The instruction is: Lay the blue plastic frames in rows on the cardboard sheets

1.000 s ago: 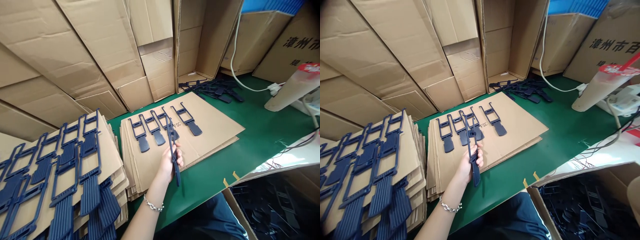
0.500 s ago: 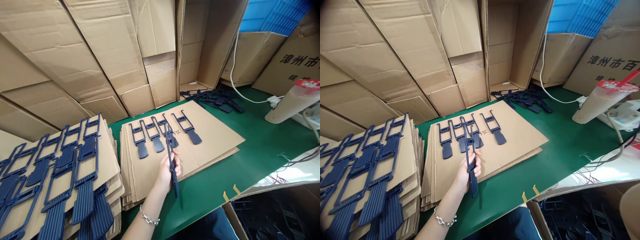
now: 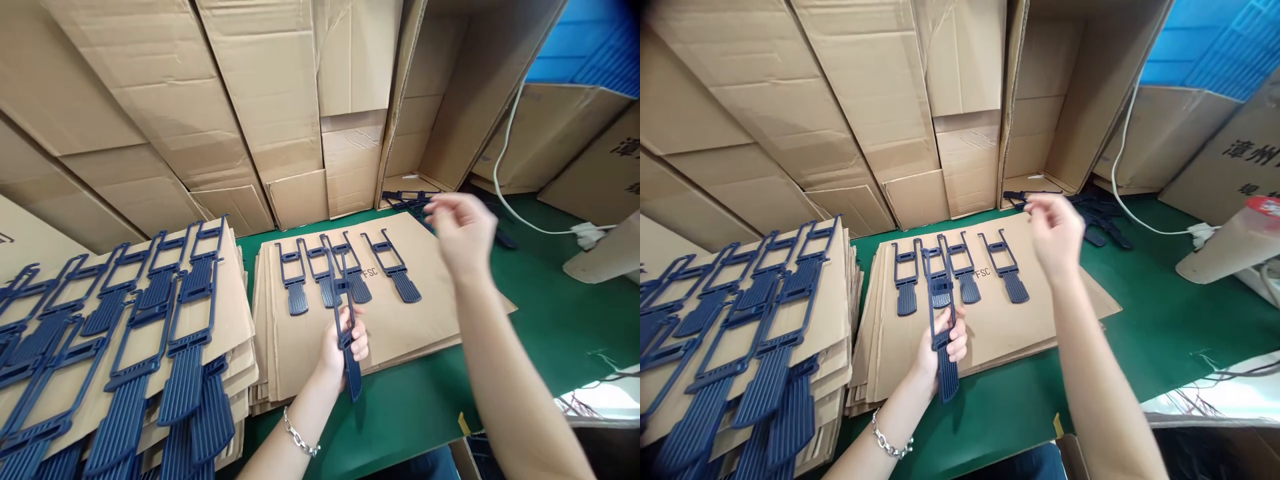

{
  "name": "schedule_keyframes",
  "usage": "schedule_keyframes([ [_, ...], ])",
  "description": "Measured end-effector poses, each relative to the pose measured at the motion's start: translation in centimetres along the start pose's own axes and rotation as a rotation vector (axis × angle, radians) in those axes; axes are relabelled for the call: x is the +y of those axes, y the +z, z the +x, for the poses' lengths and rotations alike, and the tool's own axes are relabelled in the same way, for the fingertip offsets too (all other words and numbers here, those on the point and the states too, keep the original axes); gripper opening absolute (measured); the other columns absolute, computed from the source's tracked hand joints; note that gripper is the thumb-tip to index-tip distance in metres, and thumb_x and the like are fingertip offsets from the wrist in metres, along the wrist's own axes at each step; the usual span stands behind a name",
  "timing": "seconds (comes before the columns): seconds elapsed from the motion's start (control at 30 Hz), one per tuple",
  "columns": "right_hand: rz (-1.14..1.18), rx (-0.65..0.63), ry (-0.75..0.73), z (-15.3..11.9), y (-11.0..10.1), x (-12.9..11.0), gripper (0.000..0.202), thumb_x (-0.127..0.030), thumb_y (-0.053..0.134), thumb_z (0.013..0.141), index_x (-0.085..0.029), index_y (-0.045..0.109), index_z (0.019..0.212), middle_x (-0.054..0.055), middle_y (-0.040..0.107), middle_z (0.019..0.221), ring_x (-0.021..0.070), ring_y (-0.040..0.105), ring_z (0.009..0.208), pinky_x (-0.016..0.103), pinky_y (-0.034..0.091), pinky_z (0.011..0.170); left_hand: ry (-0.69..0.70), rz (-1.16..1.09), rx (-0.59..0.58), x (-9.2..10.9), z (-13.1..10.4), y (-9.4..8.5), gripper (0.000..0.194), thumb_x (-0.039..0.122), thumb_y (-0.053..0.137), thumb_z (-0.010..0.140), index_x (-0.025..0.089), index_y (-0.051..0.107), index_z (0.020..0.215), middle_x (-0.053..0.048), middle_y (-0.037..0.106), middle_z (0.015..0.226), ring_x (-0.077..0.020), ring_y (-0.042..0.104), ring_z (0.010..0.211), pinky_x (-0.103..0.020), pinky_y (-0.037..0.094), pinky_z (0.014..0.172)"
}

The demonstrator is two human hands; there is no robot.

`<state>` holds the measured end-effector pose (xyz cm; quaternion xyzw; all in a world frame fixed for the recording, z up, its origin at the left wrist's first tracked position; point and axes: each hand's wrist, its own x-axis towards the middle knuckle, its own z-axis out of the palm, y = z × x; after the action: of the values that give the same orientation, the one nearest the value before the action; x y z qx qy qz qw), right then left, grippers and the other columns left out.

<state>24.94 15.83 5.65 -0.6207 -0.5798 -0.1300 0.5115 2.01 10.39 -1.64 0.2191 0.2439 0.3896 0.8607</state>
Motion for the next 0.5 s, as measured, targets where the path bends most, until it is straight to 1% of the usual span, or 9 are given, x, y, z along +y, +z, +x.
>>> schedule_keyframes([
  [0.03, -0.035, -0.079, 0.036, -0.6, 0.8, 0.1, 0.024, -0.022, 0.036, 0.09, -0.012, 0.057, 0.098, 0.008, 0.058, 0.093, 0.0111, 0.056, 0.08, 0.024, 0.046, 0.073, 0.006, -0.009, -0.009, 0.2, 0.0, 0.0, 0.039, 0.046, 0.068, 0.065, 0.016, 0.051, 0.082, 0.007, 0.036, 0.048, -0.0028, 0.024, 0.032, -0.015, 0.016, 0.03],
  [0.1, -0.137, -0.303, 0.097, -2.2, 2.2, 0.4, 0.02, -0.022, 0.043, 0.085, -0.016, 0.06, 0.096, 0.005, 0.059, 0.095, 0.0141, 0.056, 0.087, 0.026, 0.044, 0.077, 0.026, -0.027, -0.018, 0.4, -0.1, 0.0, 0.043, 0.053, 0.067, 0.063, 0.017, 0.051, 0.081, 0.007, 0.035, 0.048, -0.0032, 0.023, 0.032, -0.016, 0.015, 0.03],
  [0.17, -0.226, -0.5, 0.127, -3.8, 3.0, 0.7, 0.024, -0.026, 0.048, 0.082, -0.019, 0.059, 0.102, 0.004, 0.058, 0.101, 0.0172, 0.054, 0.092, 0.028, 0.043, 0.079, 0.049, -0.043, -0.008, 0.5, -0.1, 0.2, 0.045, 0.056, 0.066, 0.064, 0.017, 0.052, 0.08, 0.006, 0.036, 0.049, -0.0031, 0.025, 0.032, -0.015, 0.016, 0.03],
  [0.2, -0.257, -0.56, 0.139, -4.4, 3.1, 0.8, 0.028, -0.028, 0.05, 0.08, -0.019, 0.058, 0.106, 0.005, 0.057, 0.103, 0.019, 0.054, 0.093, 0.029, 0.043, 0.079, 0.058, -0.05, 0.002, 0.4, -0.2, 0.3, 0.045, 0.057, 0.065, 0.065, 0.017, 0.052, 0.08, 0.006, 0.036, 0.05, -0.0029, 0.025, 0.033, -0.015, 0.016, 0.03],
  [0.27, -0.303, -0.626, 0.164, -5.2, 3.2, 0.9, 0.033, -0.031, 0.051, 0.079, -0.017, 0.057, 0.108, 0.008, 0.055, 0.102, 0.0221, 0.053, 0.092, 0.032, 0.043, 0.077, 0.067, -0.061, 0.028, 0.3, -0.2, 0.5, 0.045, 0.059, 0.06, 0.069, 0.016, 0.052, 0.08, 0.005, 0.036, 0.053, -0.0027, 0.026, 0.034, -0.015, 0.017, 0.031],
  [0.33, -0.344, -0.691, 0.189, -5.5, 3.3, 0.9, 0.031, -0.03, 0.049, 0.08, -0.014, 0.058, 0.105, 0.011, 0.054, 0.1, 0.0234, 0.052, 0.092, 0.033, 0.042, 0.077, 0.07, -0.067, 0.055, 0.1, -0.3, 0.7, 0.044, 0.059, 0.056, 0.072, 0.016, 0.052, 0.081, 0.005, 0.036, 0.055, -0.0028, 0.027, 0.035, -0.016, 0.018, 0.033],
  [0.43, -0.343, -0.755, 0.188, -5.8, 3.6, 0.7, 0.024, -0.026, 0.046, 0.081, -0.013, 0.06, 0.096, 0.011, 0.052, 0.095, 0.0206, 0.052, 0.088, 0.03, 0.041, 0.079, 0.079, -0.069, 0.086, 0.0, -0.5, 1.0, 0.046, 0.06, 0.055, 0.072, 0.016, 0.053, 0.083, 0.004, 0.036, 0.058, -0.0031, 0.028, 0.038, -0.016, 0.021, 0.034],
  [0.5, -0.342, -0.783, 0.178, -6.0, 3.9, 0.4, 0.022, -0.026, 0.048, 0.08, -0.013, 0.06, 0.092, 0.011, 0.052, 0.094, 0.0205, 0.052, 0.087, 0.03, 0.04, 0.079, 0.091, -0.072, 0.103, 0.0, -0.6, 1.1, 0.05, 0.064, 0.054, 0.071, 0.015, 0.054, 0.084, 0.004, 0.036, 0.061, -0.0032, 0.028, 0.039, -0.016, 0.023, 0.035],
])
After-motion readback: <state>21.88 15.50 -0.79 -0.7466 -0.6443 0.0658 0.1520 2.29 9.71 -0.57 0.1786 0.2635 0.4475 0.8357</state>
